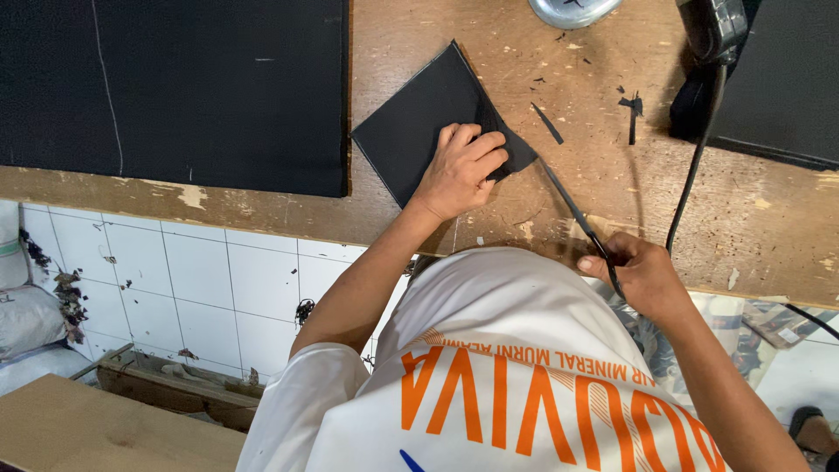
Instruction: The person uses scissors to trim the edges of a small black fabric piece on a wooden workbench. They repeatedly cut along the sides, remove excess strips, and stack the finished pieces. The person also handles a larger black fabric sheet, smoothing it on the table.
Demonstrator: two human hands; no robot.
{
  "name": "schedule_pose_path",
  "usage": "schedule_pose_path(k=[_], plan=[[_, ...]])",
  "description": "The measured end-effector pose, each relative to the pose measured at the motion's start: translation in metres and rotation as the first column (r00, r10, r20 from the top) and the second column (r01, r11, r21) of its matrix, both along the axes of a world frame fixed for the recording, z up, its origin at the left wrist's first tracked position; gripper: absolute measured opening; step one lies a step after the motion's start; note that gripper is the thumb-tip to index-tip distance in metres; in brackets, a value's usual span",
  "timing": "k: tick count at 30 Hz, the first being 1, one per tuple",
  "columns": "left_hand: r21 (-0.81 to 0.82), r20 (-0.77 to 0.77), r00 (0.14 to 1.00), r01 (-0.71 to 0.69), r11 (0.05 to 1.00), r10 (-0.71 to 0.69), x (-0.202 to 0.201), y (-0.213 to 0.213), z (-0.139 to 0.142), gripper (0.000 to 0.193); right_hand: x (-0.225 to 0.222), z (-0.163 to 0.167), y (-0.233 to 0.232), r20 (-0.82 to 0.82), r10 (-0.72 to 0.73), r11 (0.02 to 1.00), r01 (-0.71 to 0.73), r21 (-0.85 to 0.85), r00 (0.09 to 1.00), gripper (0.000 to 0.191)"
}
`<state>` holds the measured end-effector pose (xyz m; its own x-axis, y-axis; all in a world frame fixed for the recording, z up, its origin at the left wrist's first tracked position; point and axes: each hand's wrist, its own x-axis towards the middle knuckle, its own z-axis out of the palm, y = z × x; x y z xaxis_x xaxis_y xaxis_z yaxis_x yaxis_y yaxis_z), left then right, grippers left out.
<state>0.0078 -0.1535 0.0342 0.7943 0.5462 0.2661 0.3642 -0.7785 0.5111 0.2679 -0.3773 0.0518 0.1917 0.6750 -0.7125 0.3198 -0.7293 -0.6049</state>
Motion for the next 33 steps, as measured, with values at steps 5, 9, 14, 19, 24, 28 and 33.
schedule_pose_path(k=[5, 9, 14, 19, 24, 28, 33], plan=[[0.011, -0.044, 0.999, 0.003, 1.0, -0.003, 0.003, 0.002, 0.001, 0.033, 0.007, 0.007, -0.002, 0.017, 0.059, 0.997, -0.058, -0.051, 0.998, 0.058], [0.033, -0.07, 0.997, 0.022, 0.999, -0.019, 0.006, 0.002, 0.002, 0.035, 0.003, 0.003, 0.01, -0.001, 0.102, 0.983, -0.101, -0.152, 0.995, 0.057], [0.032, 0.026, 0.999, -0.02, 0.999, 0.019, 0.002, 0.001, 0.003, 0.04, -0.014, -0.001, 0.024, -0.081, 0.02, 0.999, -0.022, -0.026, 0.996, 0.055], [0.012, 0.078, 0.996, -0.038, 0.999, 0.037, 0.001, 0.001, 0.0, 0.034, -0.015, -0.002, 0.027, -0.009, 0.056, 0.998, -0.056, -0.007, 0.998, 0.052], [0.038, 0.072, 0.997, -0.031, 0.999, 0.029, 0.001, 0.003, -0.004, 0.031, -0.014, -0.008, 0.027, -0.042, 0.043, 0.999, -0.043, 0.004, 0.998, 0.051], [0.051, 0.047, 0.999, -0.019, 0.999, 0.016, 0.001, 0.004, -0.004, 0.028, -0.014, -0.012, 0.028, -0.021, 0.052, 0.999, -0.052, 0.0, 0.998, 0.053], [0.07, 0.01, 1.0, -0.004, 0.998, 0.003, 0.005, 0.005, -0.003, 0.032, -0.013, -0.012, 0.035, 0.043, 0.105, 0.994, -0.106, 0.038, 0.994, 0.058]])
